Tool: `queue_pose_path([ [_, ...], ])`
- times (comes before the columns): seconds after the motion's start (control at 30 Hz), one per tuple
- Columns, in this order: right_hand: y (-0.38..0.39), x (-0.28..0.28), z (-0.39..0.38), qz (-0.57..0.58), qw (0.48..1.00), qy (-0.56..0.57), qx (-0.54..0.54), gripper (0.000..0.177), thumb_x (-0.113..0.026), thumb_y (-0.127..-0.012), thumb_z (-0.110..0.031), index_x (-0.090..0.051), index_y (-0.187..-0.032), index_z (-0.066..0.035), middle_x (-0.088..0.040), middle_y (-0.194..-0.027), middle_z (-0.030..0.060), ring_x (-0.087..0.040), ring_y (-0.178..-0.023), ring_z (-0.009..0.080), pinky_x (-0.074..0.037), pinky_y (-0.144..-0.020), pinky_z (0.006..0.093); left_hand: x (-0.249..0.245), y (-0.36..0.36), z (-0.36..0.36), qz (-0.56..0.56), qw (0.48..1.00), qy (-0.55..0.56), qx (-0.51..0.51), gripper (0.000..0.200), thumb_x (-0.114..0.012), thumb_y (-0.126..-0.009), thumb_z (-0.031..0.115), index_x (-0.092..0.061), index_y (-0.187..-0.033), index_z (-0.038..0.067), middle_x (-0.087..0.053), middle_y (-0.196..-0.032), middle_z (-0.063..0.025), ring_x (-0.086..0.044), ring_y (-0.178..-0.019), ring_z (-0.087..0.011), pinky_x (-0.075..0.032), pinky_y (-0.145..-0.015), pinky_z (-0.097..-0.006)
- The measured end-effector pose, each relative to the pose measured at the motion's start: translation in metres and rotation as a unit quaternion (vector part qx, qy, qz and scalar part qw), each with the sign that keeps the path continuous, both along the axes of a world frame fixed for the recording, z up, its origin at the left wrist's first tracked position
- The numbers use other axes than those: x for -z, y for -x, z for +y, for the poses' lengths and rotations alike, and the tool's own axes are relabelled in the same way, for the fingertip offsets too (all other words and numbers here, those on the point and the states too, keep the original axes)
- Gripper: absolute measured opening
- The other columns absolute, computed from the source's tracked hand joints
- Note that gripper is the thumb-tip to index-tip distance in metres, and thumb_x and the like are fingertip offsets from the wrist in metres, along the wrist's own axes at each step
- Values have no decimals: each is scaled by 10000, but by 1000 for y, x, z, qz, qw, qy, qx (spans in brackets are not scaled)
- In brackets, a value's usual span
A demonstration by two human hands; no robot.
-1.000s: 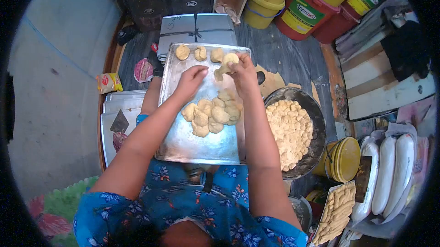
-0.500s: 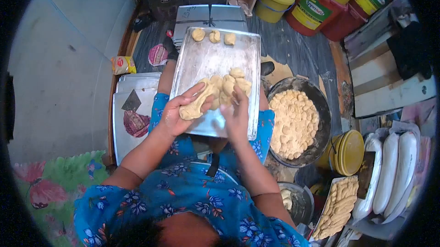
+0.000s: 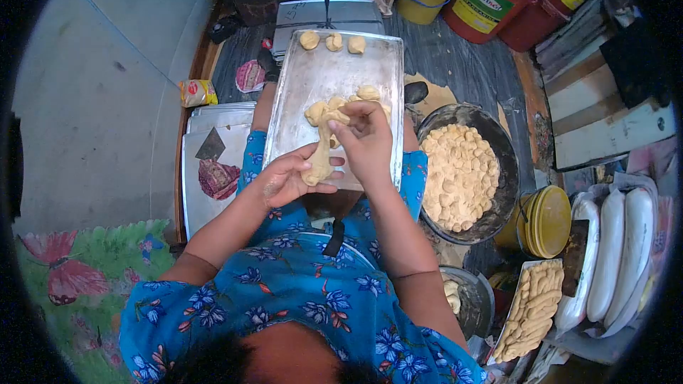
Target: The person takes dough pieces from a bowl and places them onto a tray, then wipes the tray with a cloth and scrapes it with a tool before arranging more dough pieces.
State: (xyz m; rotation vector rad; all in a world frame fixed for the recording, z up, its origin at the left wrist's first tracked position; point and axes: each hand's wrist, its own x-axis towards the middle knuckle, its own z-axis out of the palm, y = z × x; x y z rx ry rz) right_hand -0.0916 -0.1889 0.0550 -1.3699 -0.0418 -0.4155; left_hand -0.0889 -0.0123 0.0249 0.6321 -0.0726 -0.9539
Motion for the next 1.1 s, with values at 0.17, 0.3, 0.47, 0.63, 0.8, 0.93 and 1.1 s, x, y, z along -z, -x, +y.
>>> queue_pose_path([
  [0.17,9,3,-5,-180,927,325,50,222,-703,-724,7,-639,-923,-69,-650,-935,104,-617,-869,271,-481,-767,344,9,2,-5,-41,999,-11,-15,567,-522,-901,184,-367,-1418,8,-538,-1313,-173,-541,-1220,-290,-447,-1014,-484],
  [0.3,21,8,-6,-168,914,364,-68,229,-708,-753,-35,-649,-971,-69,-653,-967,92,-598,-860,246,-460,-793,335,9,0,1,-33,997,69,-29,503,-501,-930,192,-400,-1387,9,-535,-1320,-162,-542,-1220,-271,-458,-1011,-473],
  [0.47,29,29,-2,-34,981,188,-34,357,-709,-820,-140,-604,-1138,-16,-599,-1090,135,-564,-955,220,-457,-855,334,1,3,-3,-35,994,-18,-102,482,-519,-927,159,-404,-1373,14,-539,-1309,-167,-546,-1211,-275,-463,-1009,-456],
  [0.63,27,31,1,112,963,183,-162,583,-703,-860,-212,-484,-1365,-21,-565,-1232,148,-556,-1024,204,-472,-876,318,3,6,-10,-71,989,-56,-120,493,-561,-914,65,-384,-1373,29,-555,-1263,-177,-573,-1171,-269,-506,-961,-411],
  [0.8,26,33,-4,117,957,143,-222,591,-749,-813,-155,-515,-1338,-23,-625,-1155,106,-583,-1029,166,-487,-859,303,13,5,-8,-79,984,-91,-134,545,-596,-896,29,-360,-1387,38,-558,-1235,-171,-592,-1134,-256,-525,-941,-382],
  [0.93,21,40,-7,80,970,163,-164,458,-731,-804,-89,-592,-1237,-28,-669,-1076,90,-618,-976,163,-500,-848,304,8,4,-4,-43,992,-63,-102,600,-607,-878,22,-348,-1418,44,-530,-1283,-146,-578,-1154,-247,-521,-945,-380],
  [1.1,22,57,-3,-9,960,276,-47,396,-680,-767,7,-643,-1151,-78,-691,-1057,105,-658,-921,238,-512,-831,323,11,2,-7,-51,993,-38,-98,670,-566,-849,-37,-307,-1461,48,-486,-1339,-134,-555,-1184,-238,-487,-991,-374],
])
